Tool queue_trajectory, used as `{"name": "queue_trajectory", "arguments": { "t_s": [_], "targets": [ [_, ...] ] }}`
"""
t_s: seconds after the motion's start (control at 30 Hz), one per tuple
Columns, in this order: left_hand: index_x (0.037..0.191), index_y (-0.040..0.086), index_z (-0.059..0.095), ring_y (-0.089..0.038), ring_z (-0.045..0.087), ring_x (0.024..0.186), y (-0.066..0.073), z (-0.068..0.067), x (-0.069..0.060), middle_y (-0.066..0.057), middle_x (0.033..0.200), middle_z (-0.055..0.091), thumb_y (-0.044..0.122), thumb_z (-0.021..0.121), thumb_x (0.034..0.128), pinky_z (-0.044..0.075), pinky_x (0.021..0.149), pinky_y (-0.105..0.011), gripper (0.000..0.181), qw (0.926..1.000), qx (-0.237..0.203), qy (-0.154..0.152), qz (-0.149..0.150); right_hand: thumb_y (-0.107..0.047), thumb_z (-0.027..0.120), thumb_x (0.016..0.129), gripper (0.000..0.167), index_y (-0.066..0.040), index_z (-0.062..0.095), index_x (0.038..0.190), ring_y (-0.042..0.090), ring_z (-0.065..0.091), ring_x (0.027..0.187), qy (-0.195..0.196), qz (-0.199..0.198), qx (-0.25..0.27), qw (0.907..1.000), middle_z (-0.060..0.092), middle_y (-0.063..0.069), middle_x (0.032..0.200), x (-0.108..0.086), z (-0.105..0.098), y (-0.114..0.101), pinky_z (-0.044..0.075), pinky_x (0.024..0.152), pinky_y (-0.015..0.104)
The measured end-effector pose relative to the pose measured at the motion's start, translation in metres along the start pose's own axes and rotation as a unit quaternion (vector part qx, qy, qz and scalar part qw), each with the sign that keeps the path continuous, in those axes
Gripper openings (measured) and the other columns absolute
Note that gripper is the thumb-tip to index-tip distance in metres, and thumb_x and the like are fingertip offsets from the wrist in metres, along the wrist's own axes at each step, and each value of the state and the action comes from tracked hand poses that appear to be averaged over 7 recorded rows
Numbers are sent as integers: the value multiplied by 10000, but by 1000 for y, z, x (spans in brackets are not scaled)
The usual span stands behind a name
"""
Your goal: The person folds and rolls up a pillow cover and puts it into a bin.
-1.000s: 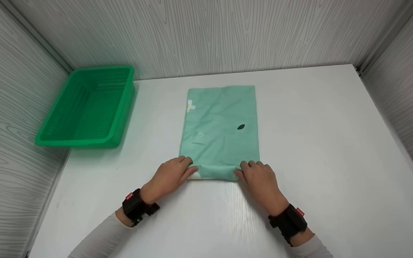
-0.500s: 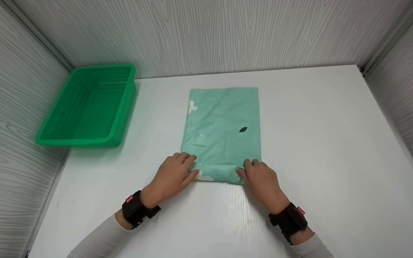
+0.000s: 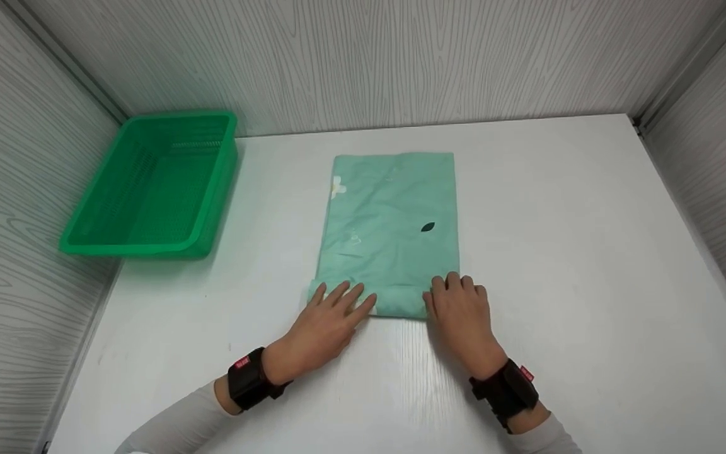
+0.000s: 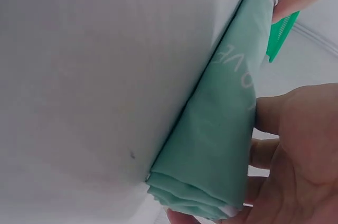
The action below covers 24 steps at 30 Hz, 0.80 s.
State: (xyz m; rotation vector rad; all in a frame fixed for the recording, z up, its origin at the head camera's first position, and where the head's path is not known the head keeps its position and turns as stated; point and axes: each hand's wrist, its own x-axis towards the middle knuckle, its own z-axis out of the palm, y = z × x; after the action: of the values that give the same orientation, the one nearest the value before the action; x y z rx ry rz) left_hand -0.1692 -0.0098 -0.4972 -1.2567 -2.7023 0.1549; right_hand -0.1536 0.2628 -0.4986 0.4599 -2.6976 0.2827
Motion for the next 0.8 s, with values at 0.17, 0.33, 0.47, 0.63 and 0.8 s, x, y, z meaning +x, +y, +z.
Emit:
{"name": "queue_trajectory", "arguments": {
  "t_s": [0.17,0.33,0.47,0.63,0.8],
  "targets": [
    [1465,204,584,-266,604,1252,-2,3,9,-47,1346,628,145,807,897,548,987,-515,613,9996,258,92,-63,-110,834,873,308,13,673,1105,452,650,942,-341,-15,205,9992,663,220,1051,-5,-7,-6,551,722,575],
    [1416,216,604,-230,651,1145,-7,8,19,-12,1209,660,124,799,898,569,930,-448,561,9985,466,254,-125,-79,947,729,500,-26,653,1129,444,637,1073,-380,-429,293,9979,658,203,1129,-8,-10,-15,525,903,592],
    [1397,219,604,-230,661,1092,-11,10,22,-16,1169,657,125,788,909,585,884,-416,530,9988,398,271,-85,-56,997,641,601,-37,653,1133,413,636,1071,-305,-702,319,9966,651,176,1120,-8,-9,-21,523,923,565],
    [1332,223,631,-234,641,998,-16,5,22,-60,1129,624,112,761,915,577,761,-357,450,9997,41,217,-101,-5,1008,592,665,-46,663,1159,398,642,1064,-331,-727,369,9961,654,160,1114,-10,-8,-25,533,898,563],
    [1331,208,622,-234,601,954,-22,-7,24,-76,1116,587,139,742,909,543,642,-320,444,9986,-359,-397,-2,98,923,673,535,-74,703,1130,370,667,1047,-394,-640,429,9962,693,116,1094,-9,-9,-26,550,843,542]
  ]
}}
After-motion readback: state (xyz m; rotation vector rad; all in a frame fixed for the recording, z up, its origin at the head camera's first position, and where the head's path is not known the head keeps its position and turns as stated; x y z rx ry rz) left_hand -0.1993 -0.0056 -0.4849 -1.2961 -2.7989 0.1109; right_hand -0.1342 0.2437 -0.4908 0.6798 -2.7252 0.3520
